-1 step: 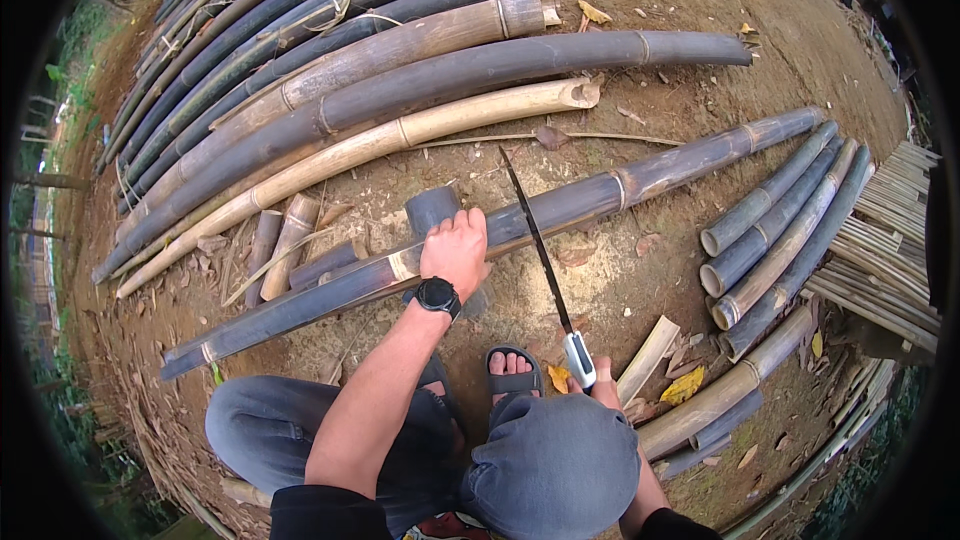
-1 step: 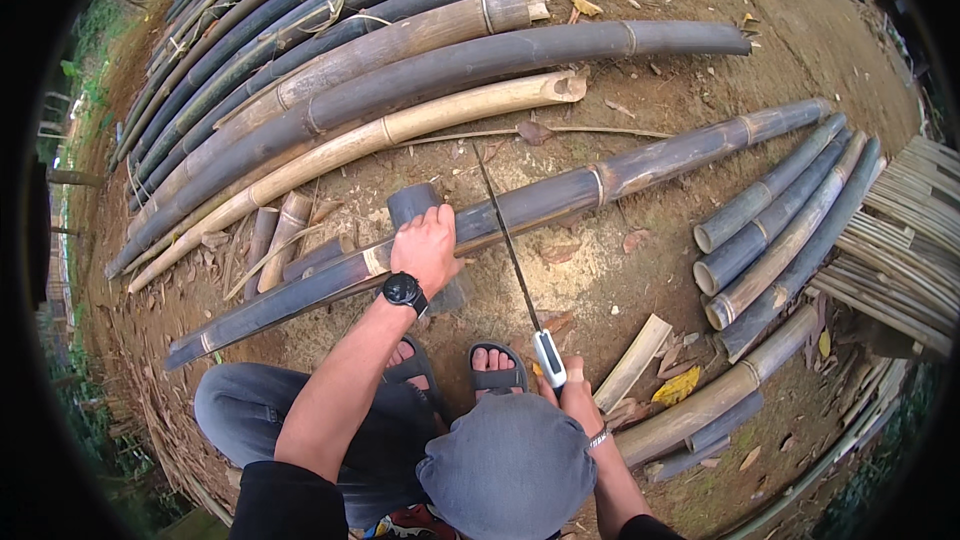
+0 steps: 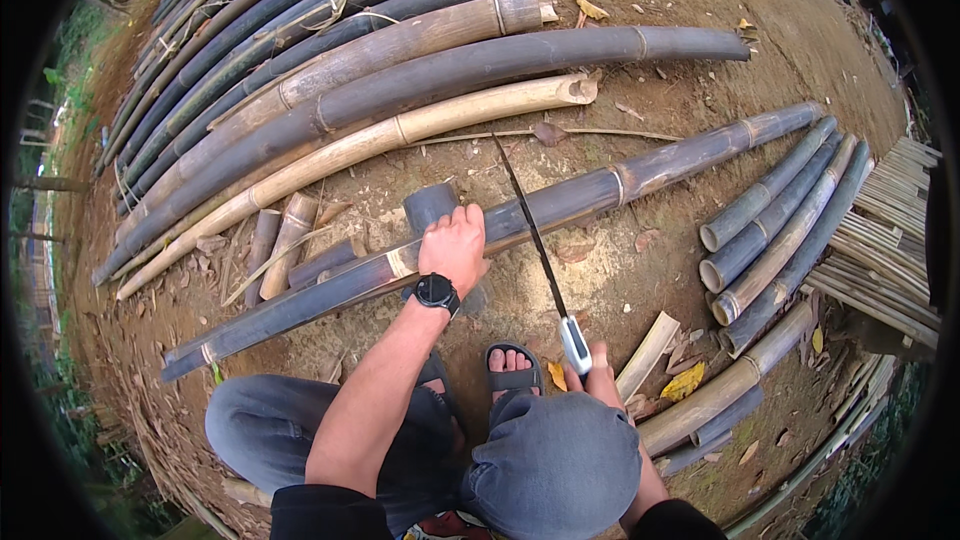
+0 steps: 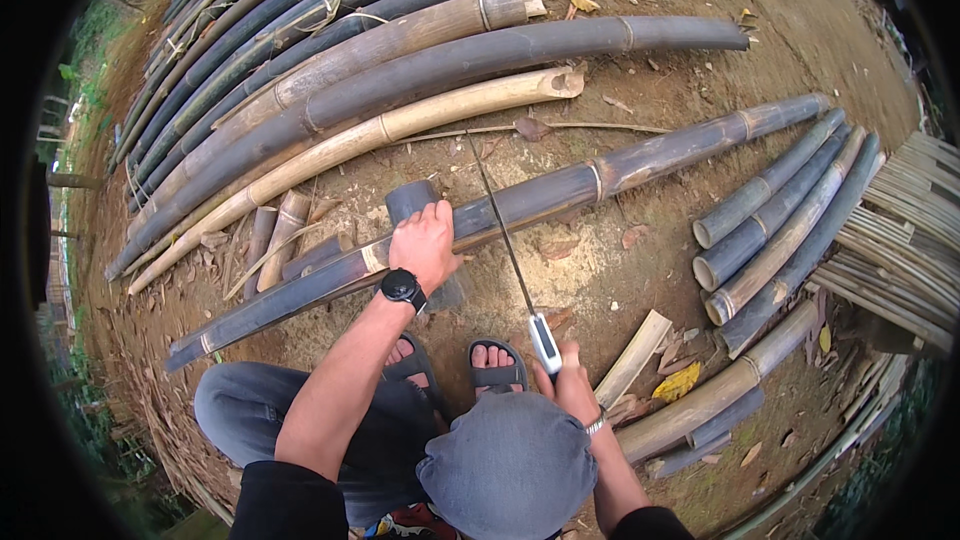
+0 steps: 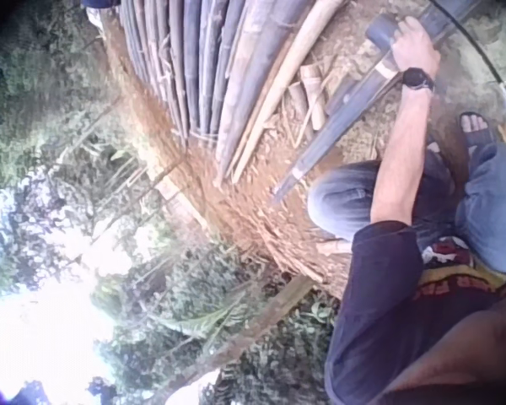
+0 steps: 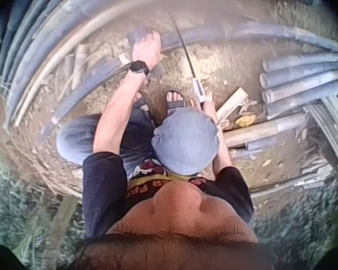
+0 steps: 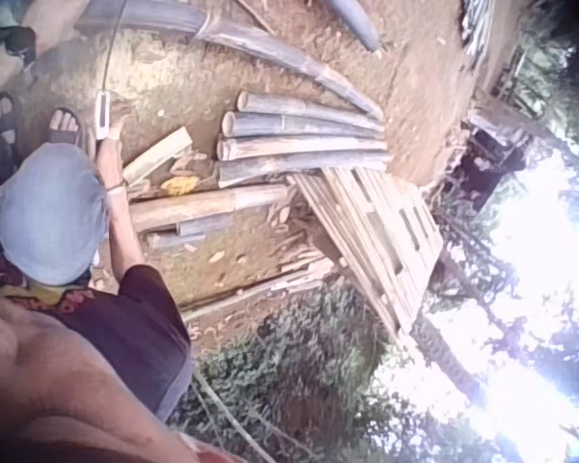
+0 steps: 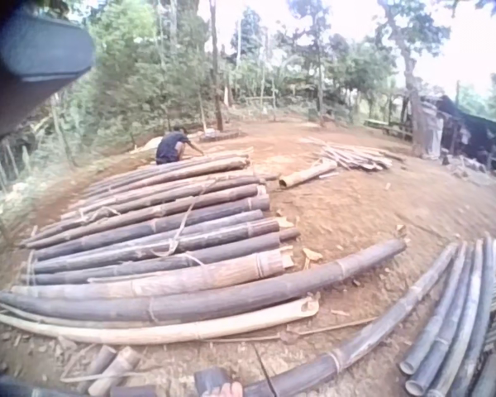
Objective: The person saws a hole into a bamboo pole using a hand saw and fits a shorter bamboo piece into it.
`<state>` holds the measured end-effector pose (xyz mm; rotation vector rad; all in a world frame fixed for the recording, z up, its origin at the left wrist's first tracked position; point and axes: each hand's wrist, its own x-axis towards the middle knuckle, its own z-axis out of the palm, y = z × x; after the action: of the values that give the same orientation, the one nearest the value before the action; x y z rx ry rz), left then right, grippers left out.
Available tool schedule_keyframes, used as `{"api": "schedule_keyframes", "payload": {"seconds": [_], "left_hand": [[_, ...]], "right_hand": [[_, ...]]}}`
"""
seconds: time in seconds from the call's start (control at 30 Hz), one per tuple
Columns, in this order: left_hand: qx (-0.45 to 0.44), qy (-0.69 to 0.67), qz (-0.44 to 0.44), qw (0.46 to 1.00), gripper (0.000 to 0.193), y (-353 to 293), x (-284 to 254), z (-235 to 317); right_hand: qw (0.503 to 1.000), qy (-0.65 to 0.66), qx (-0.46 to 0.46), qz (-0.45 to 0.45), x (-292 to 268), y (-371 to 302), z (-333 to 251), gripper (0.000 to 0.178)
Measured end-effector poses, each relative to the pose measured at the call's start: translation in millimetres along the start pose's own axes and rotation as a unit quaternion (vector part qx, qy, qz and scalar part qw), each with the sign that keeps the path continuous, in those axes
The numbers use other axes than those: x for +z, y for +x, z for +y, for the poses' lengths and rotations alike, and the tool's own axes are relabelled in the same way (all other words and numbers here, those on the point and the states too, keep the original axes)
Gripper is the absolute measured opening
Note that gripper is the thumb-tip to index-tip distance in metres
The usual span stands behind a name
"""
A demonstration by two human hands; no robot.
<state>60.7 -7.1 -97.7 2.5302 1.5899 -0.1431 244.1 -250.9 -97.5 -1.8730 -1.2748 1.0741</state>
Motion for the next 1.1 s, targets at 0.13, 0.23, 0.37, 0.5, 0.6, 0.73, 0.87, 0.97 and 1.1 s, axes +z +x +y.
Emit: {"api": "schedule_keyframes", "payload": {"seconds": [0.13,0.23,0.37,0.5,0.6,0.73,0.87,0.97,1.1], "left_hand": [[0.001,-0.018,-0.015,1.000,0.054,3.4,-8.5,1.1],[-0.010,-0.023,-0.016,1.000,0.058,-0.3,-8.5,-7.4],[0.006,-0.008,0.008,1.000,0.059,-3.0,-3.7,0.5],[0.004,-0.022,-0.008,1.000,0.054,3.5,-5.2,-2.7],[-0.010,-0.020,-0.027,0.999,0.059,2.8,-6.4,-7.1],[0.003,-0.005,-0.010,1.000,0.060,-3.5,0.1,0.7],[0.003,-0.017,-0.008,1.000,0.060,2.0,-2.9,0.8],[-0.015,-0.029,-0.041,0.999,0.059,-1.0,-7.8,-9.0],[-0.006,0.001,0.005,1.000,0.059,-4.8,3.3,-2.2]], "right_hand": [[1.000,-0.006,0.008,-0.026,10.8,89.9,-22.2,0.036],[1.000,-0.009,0.013,-0.024,-0.5,24.4,-10.9,0.034],[1.000,-0.002,0.013,-0.003,0.8,2.3,-12.2,0.036],[0.997,-0.028,0.057,-0.041,6.1,71.4,-30.3,0.038],[0.998,-0.021,0.034,-0.044,-1.0,24.3,-2.4,0.038],[1.000,-0.009,-0.017,-0.009,4.3,4.1,14.3,0.037],[0.999,-0.031,0.022,-0.028,6.5,87.0,-33.8,0.036],[1.000,-0.018,-0.005,-0.022,4.2,40.3,-16.2,0.036],[1.000,0.009,0.013,0.003,6.9,-10.9,20.4,0.036]]}}
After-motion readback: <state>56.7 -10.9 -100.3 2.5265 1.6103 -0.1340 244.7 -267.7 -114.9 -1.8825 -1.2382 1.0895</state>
